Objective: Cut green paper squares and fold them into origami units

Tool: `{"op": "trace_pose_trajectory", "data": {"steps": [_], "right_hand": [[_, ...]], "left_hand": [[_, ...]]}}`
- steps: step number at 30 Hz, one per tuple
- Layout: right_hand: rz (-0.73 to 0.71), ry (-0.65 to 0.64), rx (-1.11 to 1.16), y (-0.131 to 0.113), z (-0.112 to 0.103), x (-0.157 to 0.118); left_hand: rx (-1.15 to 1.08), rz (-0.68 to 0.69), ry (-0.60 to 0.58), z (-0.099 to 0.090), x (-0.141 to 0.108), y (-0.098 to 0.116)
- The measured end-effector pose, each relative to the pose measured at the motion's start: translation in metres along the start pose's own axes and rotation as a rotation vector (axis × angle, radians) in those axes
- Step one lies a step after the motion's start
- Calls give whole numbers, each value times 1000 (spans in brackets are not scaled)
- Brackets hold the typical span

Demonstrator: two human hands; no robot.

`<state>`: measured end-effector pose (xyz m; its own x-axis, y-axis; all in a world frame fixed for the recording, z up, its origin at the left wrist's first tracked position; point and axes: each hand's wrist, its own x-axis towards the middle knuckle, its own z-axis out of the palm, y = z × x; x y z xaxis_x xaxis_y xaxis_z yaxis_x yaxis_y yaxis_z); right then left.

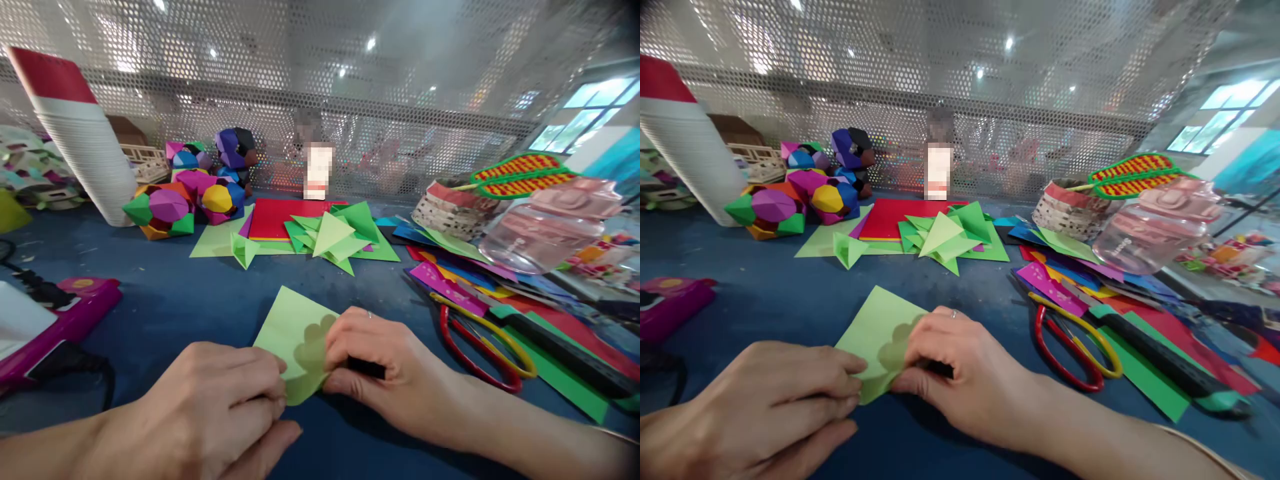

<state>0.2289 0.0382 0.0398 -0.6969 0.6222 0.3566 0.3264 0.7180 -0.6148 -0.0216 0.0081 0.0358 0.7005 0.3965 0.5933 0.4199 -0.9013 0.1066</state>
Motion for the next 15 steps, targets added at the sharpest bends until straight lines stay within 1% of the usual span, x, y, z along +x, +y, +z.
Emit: {"op": "trace_pose_trajectory", "data": {"steps": [3,6,10,15], "right_hand": [[183,51,-35,-3,8,2],[313,36,-95,-7,12,6],[408,17,-163,-10,15,13],[446,-6,-206,-10,18,16]], "left_hand": [[0,-72,39,2,-1,2],[-10,-112,46,5,-4,4],[-14,-110,42,7,-6,3],[-12,-108,50,9,-7,1]]}}
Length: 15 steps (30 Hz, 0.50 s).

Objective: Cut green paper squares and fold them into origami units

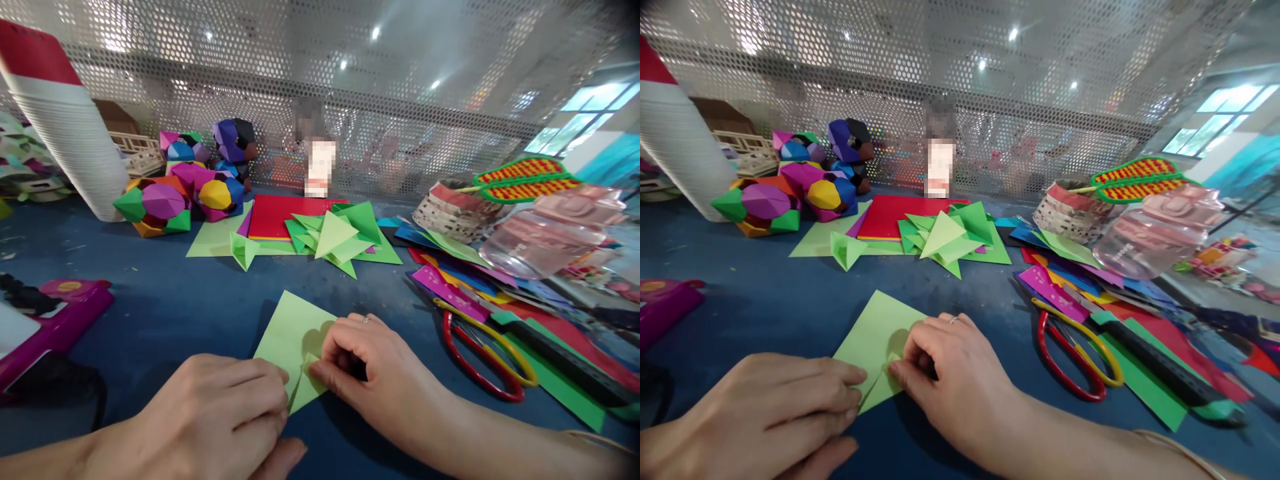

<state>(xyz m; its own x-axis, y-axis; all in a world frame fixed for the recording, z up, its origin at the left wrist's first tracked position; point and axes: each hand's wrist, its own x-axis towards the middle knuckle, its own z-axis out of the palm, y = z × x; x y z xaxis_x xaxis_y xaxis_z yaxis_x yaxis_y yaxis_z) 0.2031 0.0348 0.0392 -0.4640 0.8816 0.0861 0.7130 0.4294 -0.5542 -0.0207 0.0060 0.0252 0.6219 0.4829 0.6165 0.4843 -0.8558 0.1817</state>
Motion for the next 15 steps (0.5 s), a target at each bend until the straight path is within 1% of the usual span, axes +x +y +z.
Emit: {"op": "trace_pose_trajectory", "data": {"steps": [7,10,11,12,15], "right_hand": [[-9,4,-36,1,1,-1],[-16,-1,-43,1,0,-1],[-16,-3,-46,1,0,-1],[-17,-7,-49,0,0,0],[-13,-14,-52,0,-1,0]], "left_hand": [[-14,-6,-5,1,0,1],[-19,15,-48,0,3,-2],[-16,44,-54,1,4,-4],[-10,90,-35,2,4,-6],[16,244,78,8,4,-14]]}}
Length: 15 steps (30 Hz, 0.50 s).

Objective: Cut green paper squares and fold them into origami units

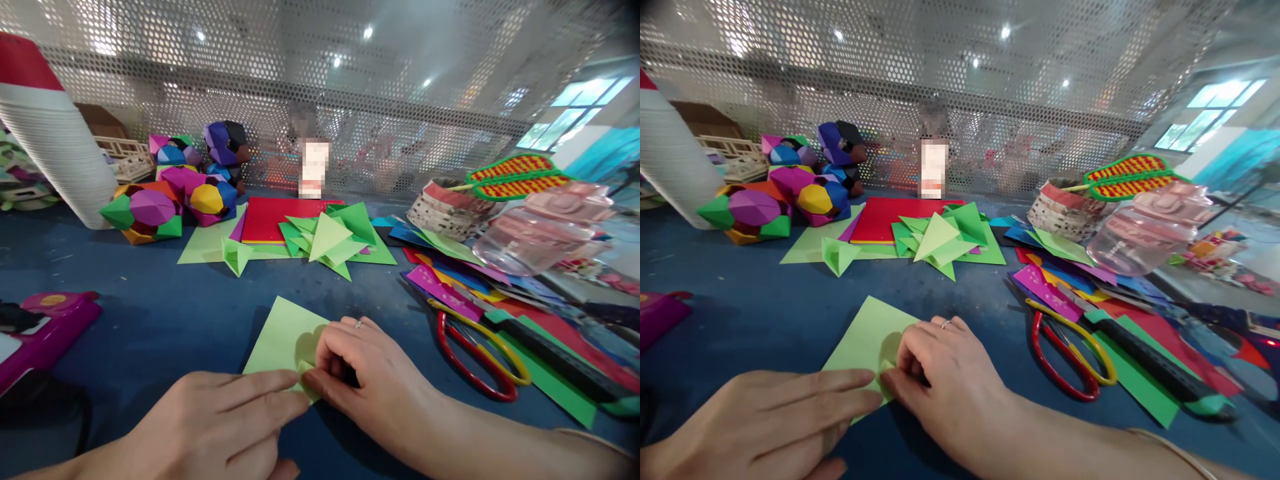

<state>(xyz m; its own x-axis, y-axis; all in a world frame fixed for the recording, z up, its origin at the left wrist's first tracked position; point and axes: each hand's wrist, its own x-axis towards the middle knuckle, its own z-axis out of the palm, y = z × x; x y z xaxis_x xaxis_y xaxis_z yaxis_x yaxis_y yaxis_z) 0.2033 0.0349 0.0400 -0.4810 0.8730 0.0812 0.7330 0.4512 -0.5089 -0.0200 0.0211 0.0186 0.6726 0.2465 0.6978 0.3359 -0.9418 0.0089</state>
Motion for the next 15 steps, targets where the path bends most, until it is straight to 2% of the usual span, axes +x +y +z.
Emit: {"op": "trace_pose_trajectory", "data": {"steps": [2,6,10,15], "right_hand": [[2,1,-1,0,0,0],[2,9,-17,0,0,-1],[-3,22,-18,0,1,-1],[6,49,4,0,0,0]], "left_hand": [[12,29,20,2,-1,-2],[40,3,-90,-3,4,0],[104,58,-170,-8,7,4],[262,210,-108,1,-5,4]]}}
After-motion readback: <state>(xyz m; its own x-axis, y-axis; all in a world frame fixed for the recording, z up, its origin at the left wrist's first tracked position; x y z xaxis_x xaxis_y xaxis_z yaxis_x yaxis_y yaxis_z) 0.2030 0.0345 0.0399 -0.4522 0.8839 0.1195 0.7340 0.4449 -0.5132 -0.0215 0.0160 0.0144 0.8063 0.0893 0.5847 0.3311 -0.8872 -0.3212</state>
